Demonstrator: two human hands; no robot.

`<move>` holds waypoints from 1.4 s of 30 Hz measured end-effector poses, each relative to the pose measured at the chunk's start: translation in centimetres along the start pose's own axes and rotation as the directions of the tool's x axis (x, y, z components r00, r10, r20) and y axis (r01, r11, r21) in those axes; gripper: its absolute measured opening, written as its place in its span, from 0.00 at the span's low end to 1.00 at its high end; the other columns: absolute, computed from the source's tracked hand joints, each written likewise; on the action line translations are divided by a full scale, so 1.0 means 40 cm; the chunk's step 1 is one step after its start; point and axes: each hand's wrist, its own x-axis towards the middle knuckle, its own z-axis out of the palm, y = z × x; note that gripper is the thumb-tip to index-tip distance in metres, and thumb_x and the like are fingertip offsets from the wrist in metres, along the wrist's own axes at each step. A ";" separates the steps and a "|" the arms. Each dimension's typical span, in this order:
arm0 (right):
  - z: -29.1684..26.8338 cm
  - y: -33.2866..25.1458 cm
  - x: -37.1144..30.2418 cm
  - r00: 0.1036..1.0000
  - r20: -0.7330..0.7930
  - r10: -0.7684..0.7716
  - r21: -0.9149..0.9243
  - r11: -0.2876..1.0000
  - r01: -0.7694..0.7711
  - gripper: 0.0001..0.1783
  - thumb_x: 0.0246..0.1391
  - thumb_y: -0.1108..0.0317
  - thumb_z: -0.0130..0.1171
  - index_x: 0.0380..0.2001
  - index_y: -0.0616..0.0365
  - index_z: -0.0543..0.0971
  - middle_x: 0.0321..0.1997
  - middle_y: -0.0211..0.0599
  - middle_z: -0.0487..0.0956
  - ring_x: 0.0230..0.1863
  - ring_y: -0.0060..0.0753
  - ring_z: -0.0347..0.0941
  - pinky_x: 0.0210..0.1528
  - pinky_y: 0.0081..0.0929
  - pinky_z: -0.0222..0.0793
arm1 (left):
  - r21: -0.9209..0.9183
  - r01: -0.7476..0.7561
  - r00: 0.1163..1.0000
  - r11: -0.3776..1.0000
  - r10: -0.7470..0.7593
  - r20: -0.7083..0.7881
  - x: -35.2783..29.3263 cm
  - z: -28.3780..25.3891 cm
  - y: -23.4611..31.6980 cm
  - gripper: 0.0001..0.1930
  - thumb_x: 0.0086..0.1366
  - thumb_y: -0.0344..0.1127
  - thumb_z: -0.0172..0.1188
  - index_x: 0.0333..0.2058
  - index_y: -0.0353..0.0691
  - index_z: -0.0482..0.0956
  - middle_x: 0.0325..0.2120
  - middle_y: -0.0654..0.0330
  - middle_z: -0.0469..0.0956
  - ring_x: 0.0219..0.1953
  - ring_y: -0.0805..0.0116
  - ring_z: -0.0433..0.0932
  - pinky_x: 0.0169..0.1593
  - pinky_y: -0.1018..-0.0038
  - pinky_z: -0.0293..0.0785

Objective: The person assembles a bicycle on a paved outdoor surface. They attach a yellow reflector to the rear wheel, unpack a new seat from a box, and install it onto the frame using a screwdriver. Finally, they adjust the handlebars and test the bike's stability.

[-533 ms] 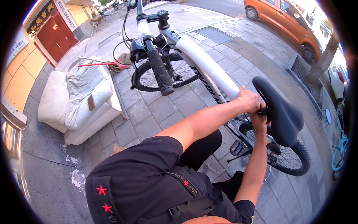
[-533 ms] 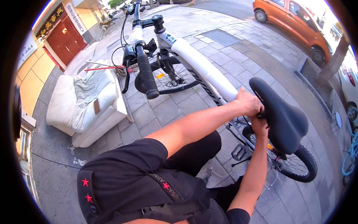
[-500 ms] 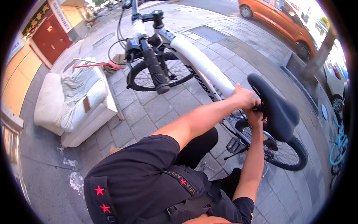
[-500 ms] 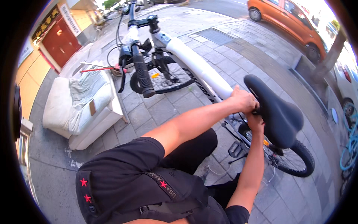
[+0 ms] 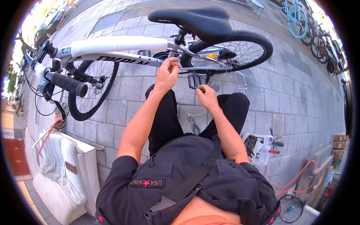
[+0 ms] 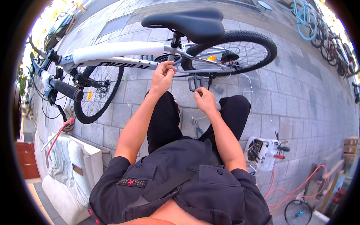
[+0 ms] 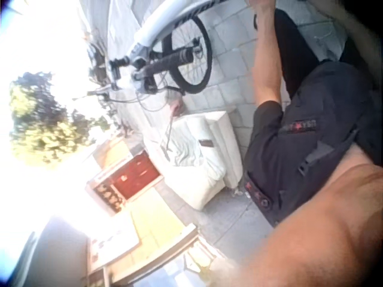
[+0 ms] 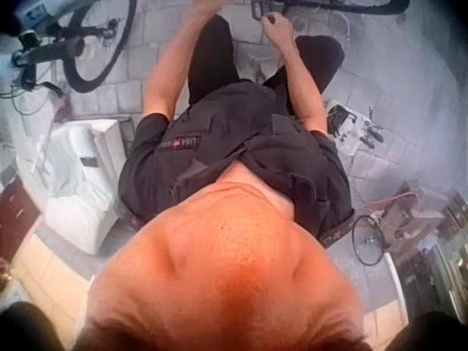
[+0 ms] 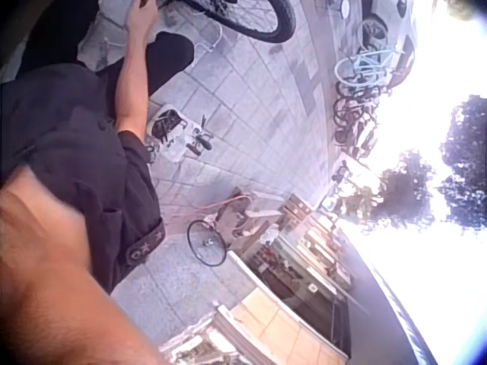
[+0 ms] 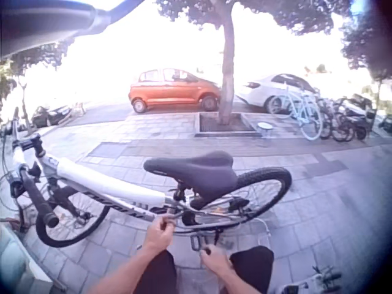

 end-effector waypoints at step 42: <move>-0.137 -0.815 0.388 0.708 0.335 -0.621 -0.716 0.320 0.620 0.24 0.51 0.65 0.69 0.52 0.61 0.81 0.50 0.50 0.87 0.53 0.46 0.86 0.58 0.38 0.81 | 0.818 -0.460 0.835 0.345 -0.145 0.531 0.433 -0.145 0.174 0.10 0.70 0.40 0.61 0.41 0.45 0.88 0.35 0.49 0.87 0.42 0.46 0.86 0.46 0.52 0.80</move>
